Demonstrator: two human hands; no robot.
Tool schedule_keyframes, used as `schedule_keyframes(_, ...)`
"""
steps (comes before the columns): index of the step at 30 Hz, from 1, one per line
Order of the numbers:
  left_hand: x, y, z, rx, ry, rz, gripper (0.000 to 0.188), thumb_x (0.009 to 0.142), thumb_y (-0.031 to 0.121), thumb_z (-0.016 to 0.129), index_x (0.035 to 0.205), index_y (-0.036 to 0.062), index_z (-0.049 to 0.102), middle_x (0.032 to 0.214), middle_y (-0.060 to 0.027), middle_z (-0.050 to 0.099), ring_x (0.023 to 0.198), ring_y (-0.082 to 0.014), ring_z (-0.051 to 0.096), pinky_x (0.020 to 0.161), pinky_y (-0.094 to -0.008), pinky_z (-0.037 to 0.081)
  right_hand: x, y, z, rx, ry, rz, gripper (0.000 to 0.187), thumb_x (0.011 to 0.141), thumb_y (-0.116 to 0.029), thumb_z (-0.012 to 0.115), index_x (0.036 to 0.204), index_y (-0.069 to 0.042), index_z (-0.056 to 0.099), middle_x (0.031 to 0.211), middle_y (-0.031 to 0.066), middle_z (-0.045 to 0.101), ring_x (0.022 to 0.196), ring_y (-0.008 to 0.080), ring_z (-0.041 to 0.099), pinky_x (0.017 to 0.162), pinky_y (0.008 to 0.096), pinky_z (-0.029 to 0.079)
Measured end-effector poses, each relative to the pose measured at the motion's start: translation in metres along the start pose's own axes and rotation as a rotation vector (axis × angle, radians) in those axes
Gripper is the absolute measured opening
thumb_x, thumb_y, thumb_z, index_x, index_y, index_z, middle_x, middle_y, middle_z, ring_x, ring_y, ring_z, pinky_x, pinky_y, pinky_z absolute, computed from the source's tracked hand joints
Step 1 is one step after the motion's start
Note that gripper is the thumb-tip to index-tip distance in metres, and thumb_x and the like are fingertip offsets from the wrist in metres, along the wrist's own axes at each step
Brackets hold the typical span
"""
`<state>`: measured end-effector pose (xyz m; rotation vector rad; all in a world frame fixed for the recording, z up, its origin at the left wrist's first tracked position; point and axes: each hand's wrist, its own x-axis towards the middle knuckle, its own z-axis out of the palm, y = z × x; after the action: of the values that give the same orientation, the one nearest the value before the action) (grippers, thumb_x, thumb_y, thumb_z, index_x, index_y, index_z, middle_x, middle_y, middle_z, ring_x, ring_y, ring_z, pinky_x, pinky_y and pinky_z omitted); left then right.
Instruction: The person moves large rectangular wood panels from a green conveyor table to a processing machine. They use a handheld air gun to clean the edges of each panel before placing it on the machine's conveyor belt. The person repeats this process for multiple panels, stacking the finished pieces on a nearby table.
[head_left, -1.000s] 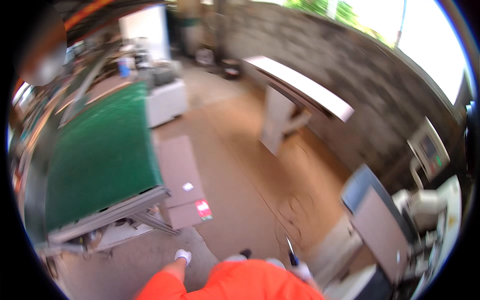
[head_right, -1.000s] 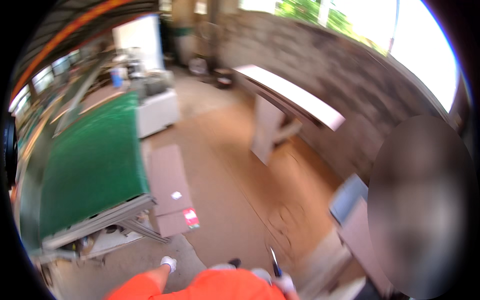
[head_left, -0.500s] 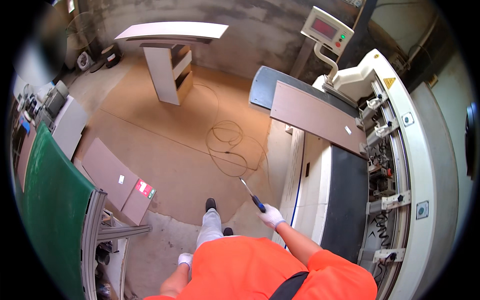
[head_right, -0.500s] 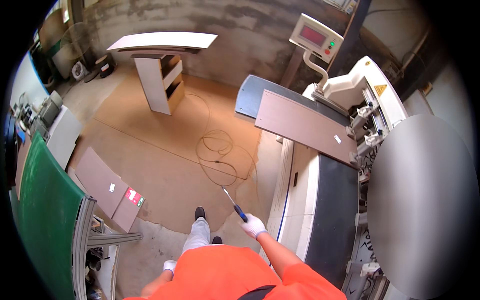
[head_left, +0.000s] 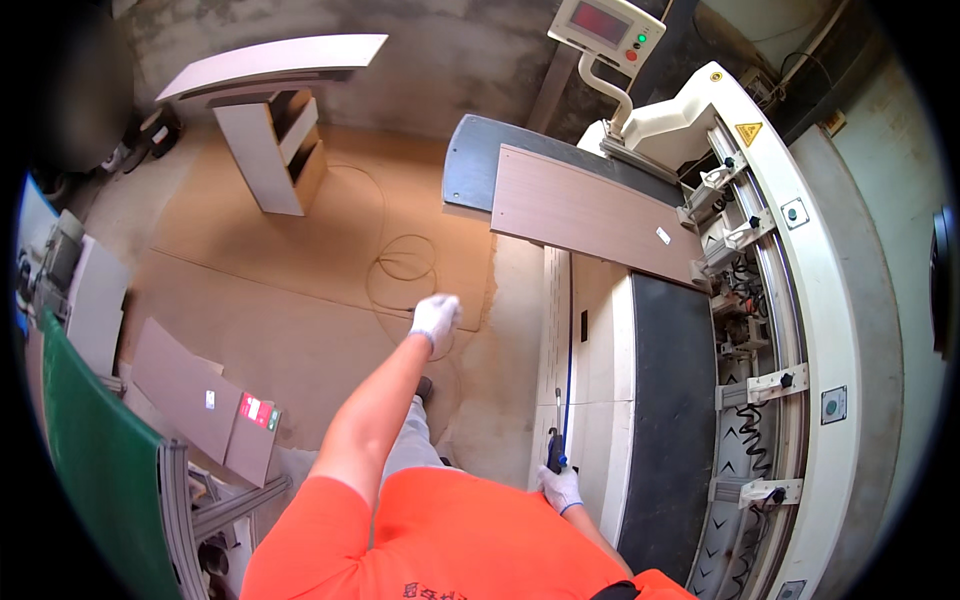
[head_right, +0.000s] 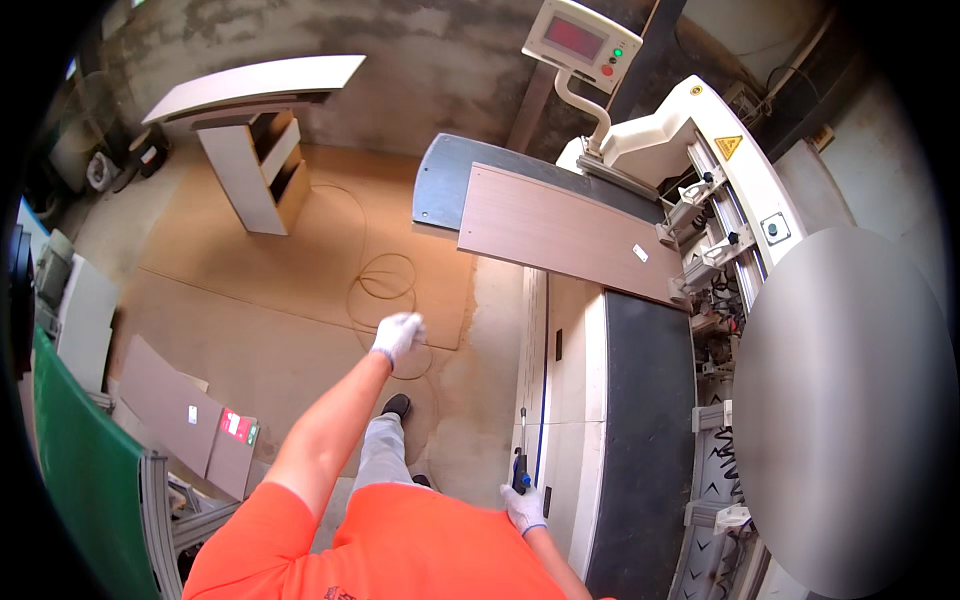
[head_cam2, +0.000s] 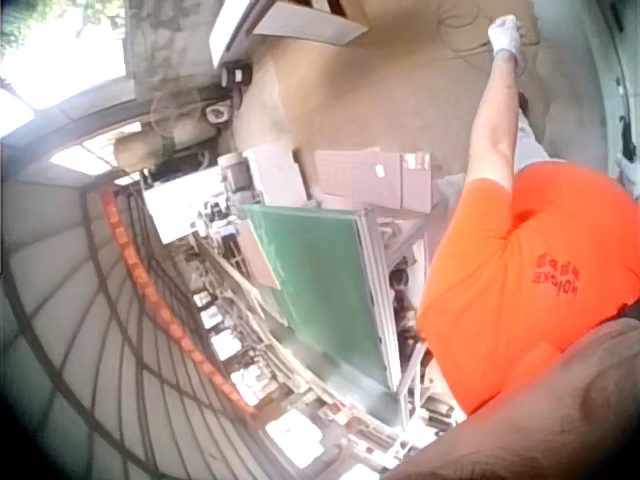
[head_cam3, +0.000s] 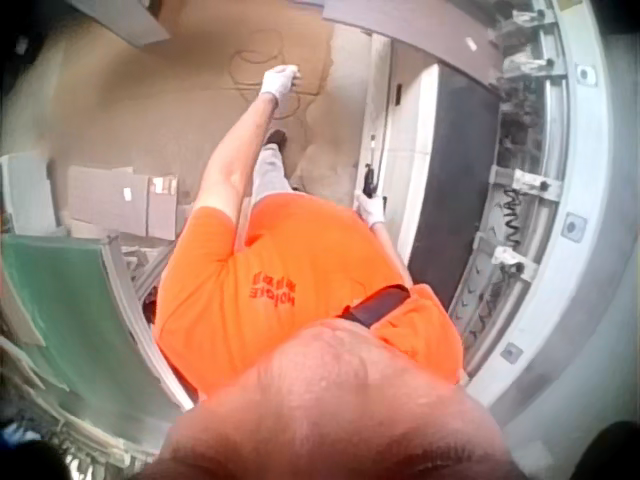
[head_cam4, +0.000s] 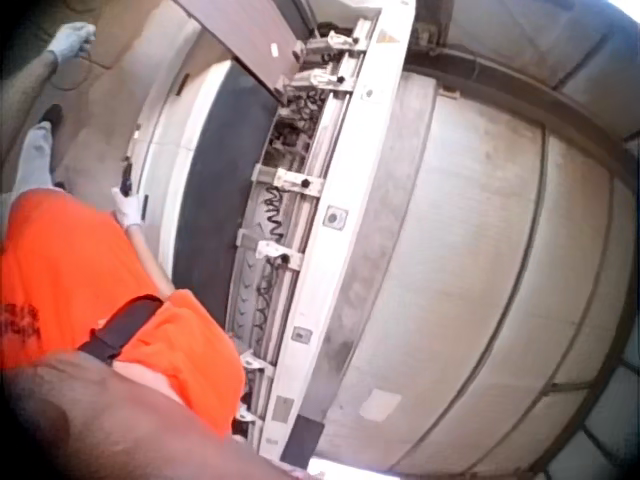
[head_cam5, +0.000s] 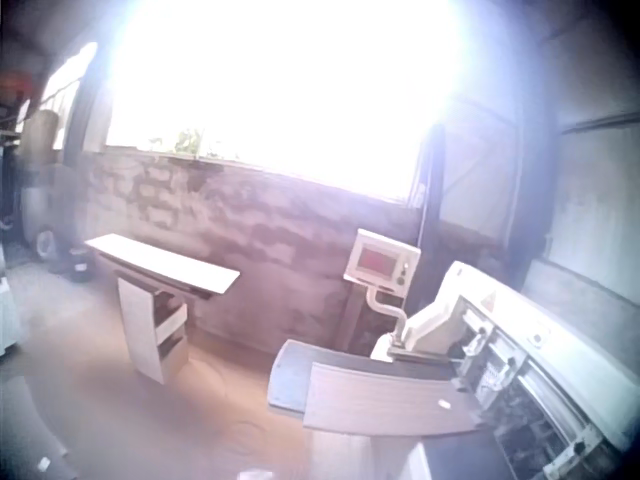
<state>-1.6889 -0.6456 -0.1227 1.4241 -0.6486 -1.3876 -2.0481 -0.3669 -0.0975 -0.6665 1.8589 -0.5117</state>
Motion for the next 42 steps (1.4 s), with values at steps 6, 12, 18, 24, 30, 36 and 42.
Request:
schedule_keyframes(6, 0.151, 0.057, 0.045, -0.237, -0.217, -0.160, 0.030, 0.101, 0.014, 0.060, 0.127, 0.0000, 0.063, 0.102, -0.0077, 0.070, 0.077, -0.0162, 0.066, 0.065, -0.0310, 0.056, 0.002, 0.006, 0.009, -0.144, 0.196, 0.068, 0.024, 0.086, -0.022, 0.075, 0.095, -0.001, 0.066, 0.071, 0.0049, 0.064, 0.059, 0.0144, 0.061, 0.054, 0.0345, 0.049)
schedule_keyframes(12, 0.196, 0.071, 0.053, 0.059, -0.295, -0.032, 0.040, 0.095, 0.014, 0.067, 0.131, -0.0020, 0.065, 0.110, -0.0103, 0.074, 0.093, -0.0190, 0.070, 0.081, -0.0324, 0.058, -0.004, -0.045, 0.023, -0.269, 0.193, 0.120, 0.032, 0.084, -0.025, 0.077, 0.100, 0.000, 0.066, 0.072, 0.0043, 0.065, 0.060, 0.0155, 0.061, 0.057, 0.0352, 0.050)
schedule_keyframes(18, 0.200, 0.045, 0.065, 0.389, -0.037, 0.367, 0.028, 0.087, 0.018, 0.076, 0.108, 0.0000, 0.073, 0.103, -0.0144, 0.074, 0.092, -0.0225, 0.072, 0.086, -0.0336, 0.057, -0.002, -0.111, 0.058, -0.212, 0.177, 0.186, 0.027, 0.087, -0.022, 0.077, 0.098, -0.002, 0.064, 0.067, 0.0021, 0.060, 0.056, 0.0132, 0.057, 0.052, 0.0336, 0.046)
schedule_keyframes(24, 0.207, 0.045, 0.067, 0.444, -0.010, 0.546, 0.014, 0.089, 0.015, 0.074, 0.094, 0.0031, 0.068, 0.089, -0.0127, 0.068, 0.079, -0.0229, 0.068, 0.077, -0.0371, 0.056, 0.002, -0.138, 0.064, -0.286, 0.139, 0.193, 0.026, 0.088, -0.021, 0.079, 0.097, -0.002, 0.064, 0.067, 0.0007, 0.058, 0.055, 0.0121, 0.054, 0.051, 0.0332, 0.044)
schedule_keyframes(30, 0.210, 0.047, 0.060, 0.428, -0.075, 0.501, 0.013, 0.092, 0.014, 0.071, 0.088, 0.0046, 0.063, 0.077, -0.0089, 0.063, 0.070, -0.0195, 0.062, 0.068, -0.0357, 0.052, 0.013, -0.118, 0.057, -0.349, 0.134, 0.149, 0.031, 0.087, -0.029, 0.078, 0.096, -0.002, 0.065, 0.068, 0.0033, 0.060, 0.058, 0.0151, 0.056, 0.056, 0.0356, 0.047)
schedule_keyframes(36, 0.201, 0.037, 0.048, 0.024, 0.020, 0.237, 0.014, 0.096, 0.015, 0.067, 0.099, 0.0009, 0.067, 0.079, -0.0037, 0.066, 0.069, -0.0108, 0.061, 0.066, -0.0285, 0.052, 0.037, -0.086, 0.043, -0.412, 0.152, 0.118, 0.022, 0.089, -0.020, 0.077, 0.098, -0.004, 0.064, 0.072, 0.0020, 0.063, 0.061, 0.0132, 0.060, 0.058, 0.0330, 0.050)
schedule_keyframes(42, 0.200, 0.082, 0.053, -0.219, -0.323, -0.285, 0.024, 0.099, 0.021, 0.068, 0.105, -0.0020, 0.069, 0.088, -0.0083, 0.070, 0.071, -0.0165, 0.067, 0.062, -0.0298, 0.057, 0.017, -0.127, 0.061, -0.526, 0.124, 0.234, 0.027, 0.090, -0.023, 0.077, 0.103, -0.002, 0.064, 0.074, 0.0051, 0.066, 0.065, 0.0153, 0.063, 0.063, 0.0353, 0.053)
